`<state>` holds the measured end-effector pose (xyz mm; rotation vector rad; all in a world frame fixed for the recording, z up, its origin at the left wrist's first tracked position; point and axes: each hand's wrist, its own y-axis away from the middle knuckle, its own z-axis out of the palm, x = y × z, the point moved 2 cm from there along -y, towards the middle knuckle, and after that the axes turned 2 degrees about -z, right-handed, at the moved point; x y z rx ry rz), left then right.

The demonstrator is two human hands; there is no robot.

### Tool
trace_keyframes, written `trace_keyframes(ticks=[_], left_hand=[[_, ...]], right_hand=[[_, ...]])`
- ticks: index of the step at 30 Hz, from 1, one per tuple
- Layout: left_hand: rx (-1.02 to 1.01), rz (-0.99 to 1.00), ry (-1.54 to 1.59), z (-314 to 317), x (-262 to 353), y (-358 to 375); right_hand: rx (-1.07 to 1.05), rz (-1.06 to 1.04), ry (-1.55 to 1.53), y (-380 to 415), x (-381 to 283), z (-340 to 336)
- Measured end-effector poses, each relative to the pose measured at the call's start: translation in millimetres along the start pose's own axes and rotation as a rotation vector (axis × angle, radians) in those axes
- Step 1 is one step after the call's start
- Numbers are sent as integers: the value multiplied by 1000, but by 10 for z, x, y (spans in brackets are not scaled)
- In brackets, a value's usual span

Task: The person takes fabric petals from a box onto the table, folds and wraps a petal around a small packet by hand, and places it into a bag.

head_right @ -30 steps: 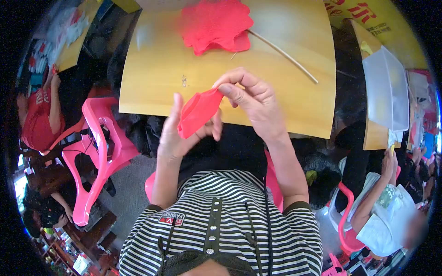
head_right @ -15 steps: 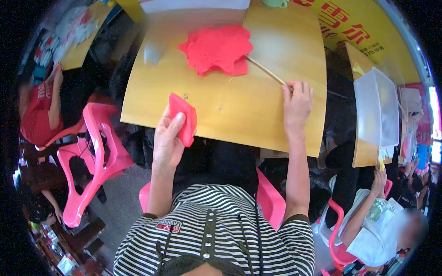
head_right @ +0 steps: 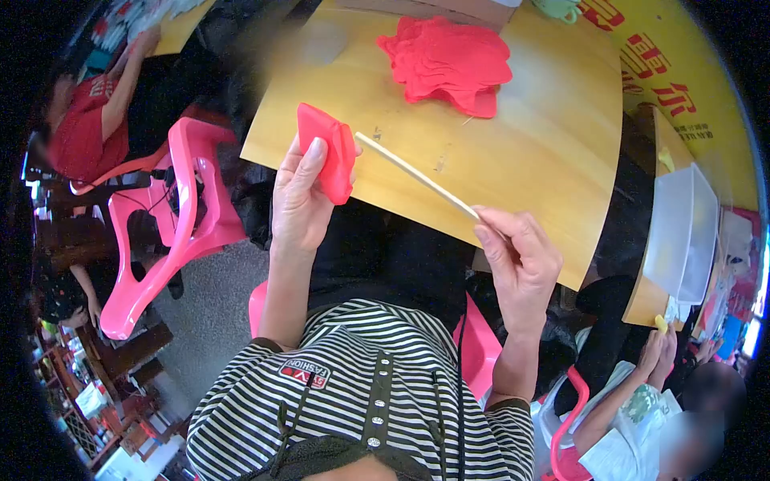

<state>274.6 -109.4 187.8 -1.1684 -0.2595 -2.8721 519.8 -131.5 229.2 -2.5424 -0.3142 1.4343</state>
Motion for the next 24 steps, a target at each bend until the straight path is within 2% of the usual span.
trace_keyframes(ticks=[7,17,24], left_hand=[[35,60,-56,-50,69,105],[-15,-60,-106,40,45,197],[22,-150,-155,80,-115,203]], right_hand=[[-89,-87,57,-8,-167,151],[-153,-187,65,21,-164,254],[-69,-190,59,48,-144,462]])
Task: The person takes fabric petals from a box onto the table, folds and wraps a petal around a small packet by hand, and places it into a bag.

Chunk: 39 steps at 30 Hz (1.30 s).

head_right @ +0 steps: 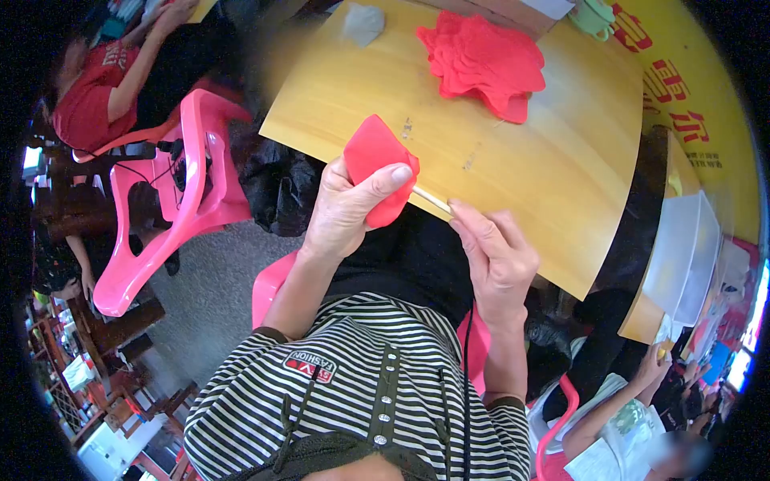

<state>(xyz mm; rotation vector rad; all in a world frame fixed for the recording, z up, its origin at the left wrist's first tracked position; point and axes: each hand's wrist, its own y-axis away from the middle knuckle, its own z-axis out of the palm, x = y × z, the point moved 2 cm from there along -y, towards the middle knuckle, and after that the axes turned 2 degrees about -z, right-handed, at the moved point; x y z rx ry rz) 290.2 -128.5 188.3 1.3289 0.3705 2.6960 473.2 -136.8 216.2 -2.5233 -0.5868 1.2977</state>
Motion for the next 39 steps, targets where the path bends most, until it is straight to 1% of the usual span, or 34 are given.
trace_keyframes(ticks=[2,5,6,8,10,12,15,16,18,19,20,22,23,24,25,27,28,29,30,31,32,34,36,37,39], left_hand=[[17,2,-66,38,-11,-5],[-4,-30,-113,80,37,9],[-19,-48,-117,92,49,9],[-8,55,-71,116,-10,-23],[-11,107,13,140,-27,-18],[-26,108,136,169,-12,11],[-4,170,149,87,21,5],[-66,161,120,-3,24,-6],[-22,225,-21,62,1,-17],[0,253,-91,85,-10,-14],[-65,242,-67,51,3,-40],[-1,282,-64,17,48,-10],[30,301,-64,7,84,6],[74,374,-128,3,152,43],[106,517,-192,-14,214,40],[49,752,-204,-15,306,62],[26,737,-271,-90,327,86],[-5,780,-558,-214,372,94],[-123,727,-560,-314,412,99],[-188,647,-493,-345,413,98],[-245,564,-426,-369,420,97],[-274,367,-178,-340,408,90],[-331,215,36,-310,384,97],[-294,207,19,-276,352,118],[-258,194,-51,-240,309,132]], right_hand=[[42,51,-59,21,-11,85],[61,180,-144,86,22,195],[75,278,-237,130,64,244],[71,355,-278,135,77,276],[59,412,-337,139,83,290],[37,448,-415,138,84,299],[-28,671,-872,225,110,242],[-60,709,-910,218,113,209],[-125,791,-984,213,98,153],[-90,720,-895,209,91,153],[-59,649,-805,193,84,172],[-1,462,-582,108,75,191],[-20,434,-510,77,78,180],[-37,405,-440,49,82,159],[-56,376,-369,29,79,133],[-110,274,-276,-36,22,81],[-137,223,-231,-51,6,66],[-157,198,-237,-52,22,54],[-177,173,-242,-56,53,31],[-196,146,-248,-60,79,6],[-219,161,-268,-62,101,-21],[-266,190,-308,-61,128,-71],[-231,308,-433,-18,198,-57],[-211,367,-494,1,226,-48],[-248,360,-490,11,223,-42]])
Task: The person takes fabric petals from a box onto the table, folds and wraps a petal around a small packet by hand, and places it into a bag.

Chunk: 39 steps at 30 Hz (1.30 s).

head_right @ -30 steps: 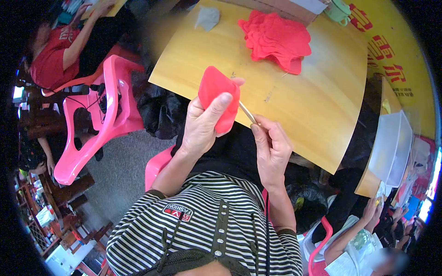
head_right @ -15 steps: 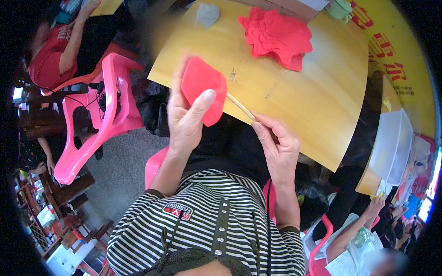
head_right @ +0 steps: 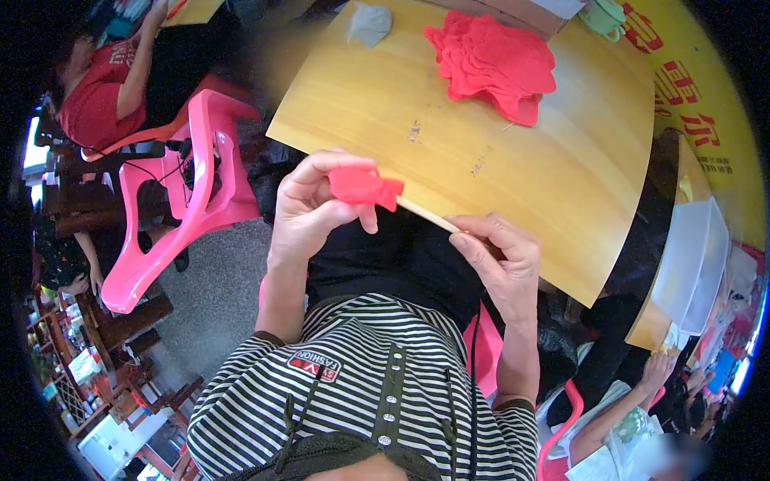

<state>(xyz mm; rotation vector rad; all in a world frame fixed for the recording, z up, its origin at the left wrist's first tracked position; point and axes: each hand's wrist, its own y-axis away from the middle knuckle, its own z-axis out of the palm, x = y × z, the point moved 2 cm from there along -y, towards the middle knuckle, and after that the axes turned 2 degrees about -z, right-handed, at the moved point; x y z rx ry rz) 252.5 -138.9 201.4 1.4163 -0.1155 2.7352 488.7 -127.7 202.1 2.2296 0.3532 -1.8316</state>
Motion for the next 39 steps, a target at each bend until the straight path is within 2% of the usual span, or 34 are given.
trace_keyframes(ticks=[6,8,11,16,19,21,23,24,26,28,30,33,39], left_hand=[[-53,-77,-190,85,-70,-14],[-109,-109,-133,116,-178,-9],[-88,-128,-151,178,-169,-28],[-76,-138,-160,164,-208,-80],[-25,-246,-131,180,-164,-77],[-21,-215,-238,129,-198,-101],[30,-202,-361,76,-203,-143],[-71,95,-683,24,-159,-224],[68,163,-829,-28,-106,-240],[70,132,-607,-60,-13,-251],[165,46,-449,11,39,-238],[204,-39,-282,-37,3,-237],[218,99,58,-29,-81,-304]], right_hand=[[17,62,-183,18,57,74],[31,44,-238,12,99,104],[41,46,-309,10,133,140],[32,198,-553,58,107,321],[-53,330,-709,70,104,391],[-111,435,-792,86,82,426],[-18,346,-600,47,55,402],[29,303,-501,35,39,380],[69,243,-397,30,-2,311],[108,185,-316,36,-23,308],[119,162,-259,43,-10,330],[133,131,-181,54,24,360],[115,117,-202,90,37,356]])
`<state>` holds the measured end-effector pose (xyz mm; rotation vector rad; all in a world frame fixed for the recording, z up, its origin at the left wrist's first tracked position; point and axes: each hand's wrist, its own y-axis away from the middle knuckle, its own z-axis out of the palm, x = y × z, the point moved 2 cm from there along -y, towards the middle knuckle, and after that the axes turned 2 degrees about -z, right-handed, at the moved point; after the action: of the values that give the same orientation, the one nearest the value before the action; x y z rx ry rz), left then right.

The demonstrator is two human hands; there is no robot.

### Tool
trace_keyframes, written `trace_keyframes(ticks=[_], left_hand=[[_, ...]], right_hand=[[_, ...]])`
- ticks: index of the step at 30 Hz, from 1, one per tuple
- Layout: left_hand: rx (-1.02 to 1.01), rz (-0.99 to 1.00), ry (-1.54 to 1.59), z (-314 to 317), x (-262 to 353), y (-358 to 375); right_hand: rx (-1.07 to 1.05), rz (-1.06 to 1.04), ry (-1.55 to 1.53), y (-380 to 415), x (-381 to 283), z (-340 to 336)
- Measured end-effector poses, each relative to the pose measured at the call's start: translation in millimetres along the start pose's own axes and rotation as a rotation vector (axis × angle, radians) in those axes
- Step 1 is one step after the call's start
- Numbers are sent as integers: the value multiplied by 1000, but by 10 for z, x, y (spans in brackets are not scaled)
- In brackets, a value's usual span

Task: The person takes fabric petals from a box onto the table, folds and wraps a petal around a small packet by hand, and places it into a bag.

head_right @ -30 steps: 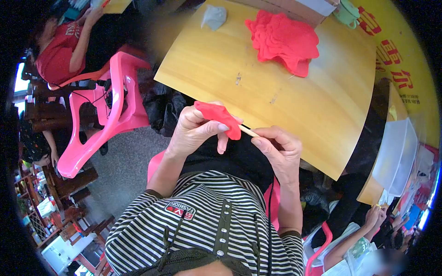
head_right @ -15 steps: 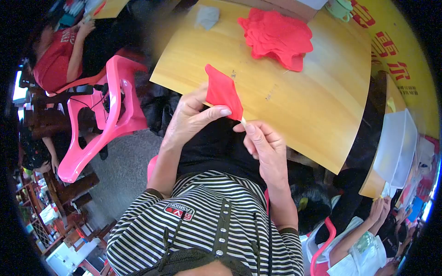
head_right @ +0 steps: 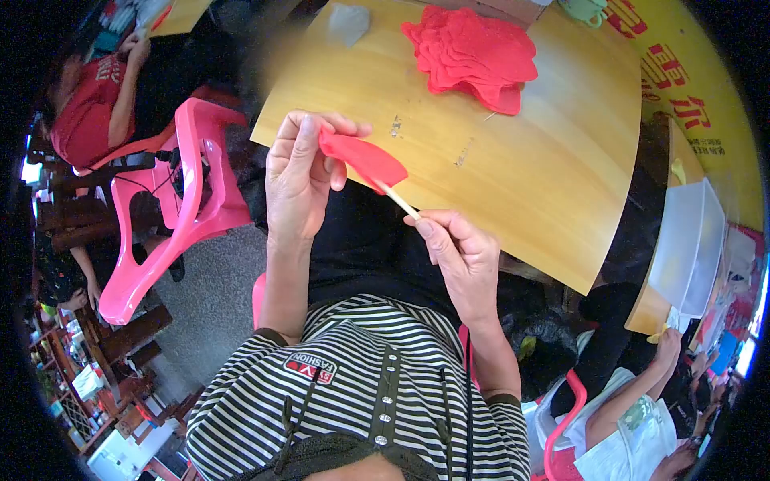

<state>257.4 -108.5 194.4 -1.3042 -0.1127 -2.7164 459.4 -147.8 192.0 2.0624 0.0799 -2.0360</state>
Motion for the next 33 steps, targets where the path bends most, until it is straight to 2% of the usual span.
trace_keyframes(ticks=[3,6,10,15,17,20,24,27,29,33], left_hand=[[1,-76,172,-29,-106,14],[-120,-60,272,-51,-110,37],[-72,-99,163,-13,-32,105],[-166,-77,97,-68,-34,79],[-138,-120,103,-77,-45,76],[-103,-188,152,-87,-100,63],[-59,-283,325,19,-203,77],[-5,-258,326,79,-240,85],[80,-160,248,128,-255,122],[88,-94,93,147,-221,139]], right_hand=[[-37,36,-70,4,36,-15],[-56,82,-128,6,11,6],[-47,84,-163,16,17,-33],[38,-90,148,29,-70,-52],[58,-127,238,40,-77,-80],[26,-182,219,30,-54,-97],[-2,-35,-22,55,25,-77],[-29,113,-214,26,94,-44],[-65,235,-298,13,48,-12],[-40,164,-162,-28,-4,-22]])
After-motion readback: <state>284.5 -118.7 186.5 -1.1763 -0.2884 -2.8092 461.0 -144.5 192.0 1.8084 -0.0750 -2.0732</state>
